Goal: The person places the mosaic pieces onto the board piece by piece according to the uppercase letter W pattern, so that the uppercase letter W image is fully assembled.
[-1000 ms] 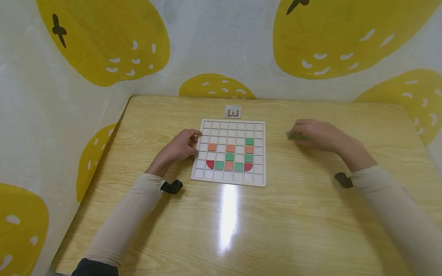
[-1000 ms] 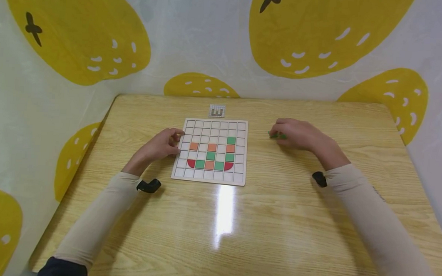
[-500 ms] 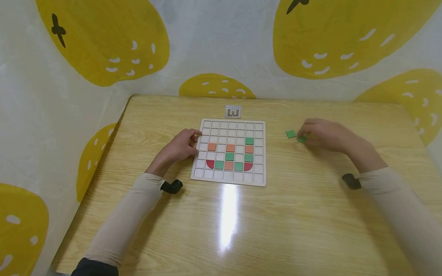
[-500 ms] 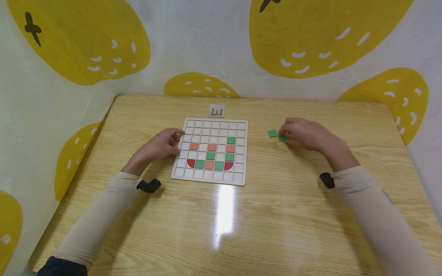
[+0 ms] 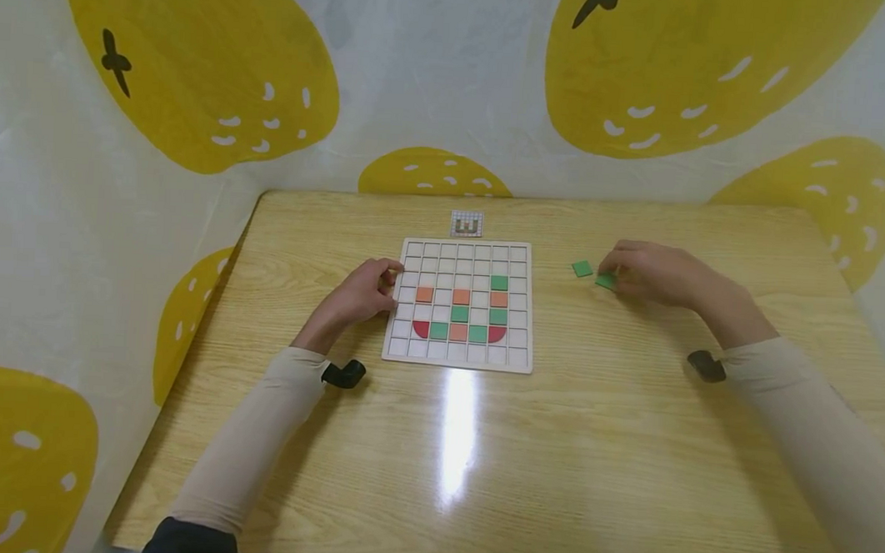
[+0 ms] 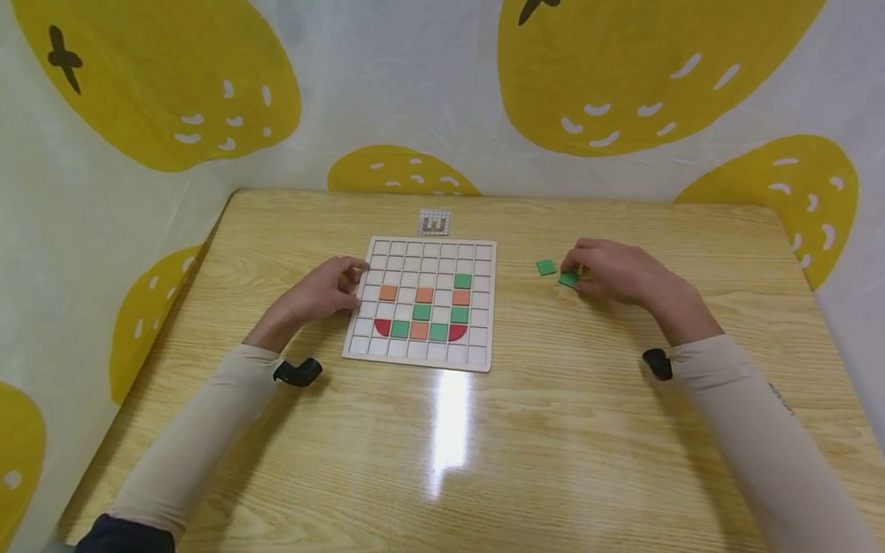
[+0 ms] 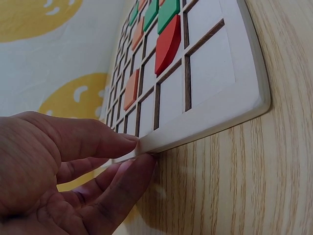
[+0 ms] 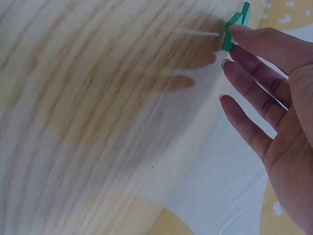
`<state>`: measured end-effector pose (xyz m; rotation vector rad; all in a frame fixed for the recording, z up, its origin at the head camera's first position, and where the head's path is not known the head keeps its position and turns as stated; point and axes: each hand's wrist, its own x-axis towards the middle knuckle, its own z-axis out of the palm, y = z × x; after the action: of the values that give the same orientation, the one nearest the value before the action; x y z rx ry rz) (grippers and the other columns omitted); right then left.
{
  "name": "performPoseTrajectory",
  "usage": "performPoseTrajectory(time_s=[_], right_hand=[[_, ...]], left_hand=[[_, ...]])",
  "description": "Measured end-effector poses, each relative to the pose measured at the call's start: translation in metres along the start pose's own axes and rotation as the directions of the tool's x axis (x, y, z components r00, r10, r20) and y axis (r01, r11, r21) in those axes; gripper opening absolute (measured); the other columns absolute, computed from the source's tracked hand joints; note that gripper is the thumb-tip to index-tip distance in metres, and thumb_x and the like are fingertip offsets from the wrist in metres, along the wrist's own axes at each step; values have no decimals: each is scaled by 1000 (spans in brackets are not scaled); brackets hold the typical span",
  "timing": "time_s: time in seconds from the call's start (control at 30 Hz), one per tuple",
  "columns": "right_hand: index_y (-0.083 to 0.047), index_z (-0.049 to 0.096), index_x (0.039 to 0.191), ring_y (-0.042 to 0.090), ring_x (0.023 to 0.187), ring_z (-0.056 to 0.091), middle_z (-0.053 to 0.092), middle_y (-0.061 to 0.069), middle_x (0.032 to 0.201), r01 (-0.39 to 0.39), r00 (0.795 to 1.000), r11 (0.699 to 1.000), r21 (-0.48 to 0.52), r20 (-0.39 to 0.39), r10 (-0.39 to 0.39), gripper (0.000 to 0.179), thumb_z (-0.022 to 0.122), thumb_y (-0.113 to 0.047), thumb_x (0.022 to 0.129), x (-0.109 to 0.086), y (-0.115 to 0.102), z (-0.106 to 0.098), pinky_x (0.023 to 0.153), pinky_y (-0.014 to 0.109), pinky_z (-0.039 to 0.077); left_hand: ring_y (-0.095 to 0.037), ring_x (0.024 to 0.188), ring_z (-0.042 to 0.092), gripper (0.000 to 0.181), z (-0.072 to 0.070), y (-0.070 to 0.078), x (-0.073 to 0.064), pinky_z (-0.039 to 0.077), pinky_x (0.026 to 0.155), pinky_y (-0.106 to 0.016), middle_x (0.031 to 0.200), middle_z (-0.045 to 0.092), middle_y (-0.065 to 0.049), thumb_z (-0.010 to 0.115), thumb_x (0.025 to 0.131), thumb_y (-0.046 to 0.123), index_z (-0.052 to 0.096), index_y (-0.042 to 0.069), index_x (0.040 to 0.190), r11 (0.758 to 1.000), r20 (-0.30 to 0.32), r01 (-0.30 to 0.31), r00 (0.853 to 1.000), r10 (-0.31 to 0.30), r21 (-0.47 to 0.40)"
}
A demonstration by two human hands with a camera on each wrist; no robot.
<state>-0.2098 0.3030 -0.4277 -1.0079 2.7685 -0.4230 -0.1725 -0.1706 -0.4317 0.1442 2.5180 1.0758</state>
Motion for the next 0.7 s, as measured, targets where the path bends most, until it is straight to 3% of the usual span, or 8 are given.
performPoseTrajectory(time_s=[0.7], right_hand=[[-9,74,105,24,93,67,64,4,101,-2,1000,1000,-25,-1,2,20,80,-12,86,5,-4,3,81,49,55]], left_hand=[[-27,101,51,60,0,1,-1,48,78,-33,125,50,-18,68,91,-7,48,3,146,1000,-5,-16,1000,16,15]])
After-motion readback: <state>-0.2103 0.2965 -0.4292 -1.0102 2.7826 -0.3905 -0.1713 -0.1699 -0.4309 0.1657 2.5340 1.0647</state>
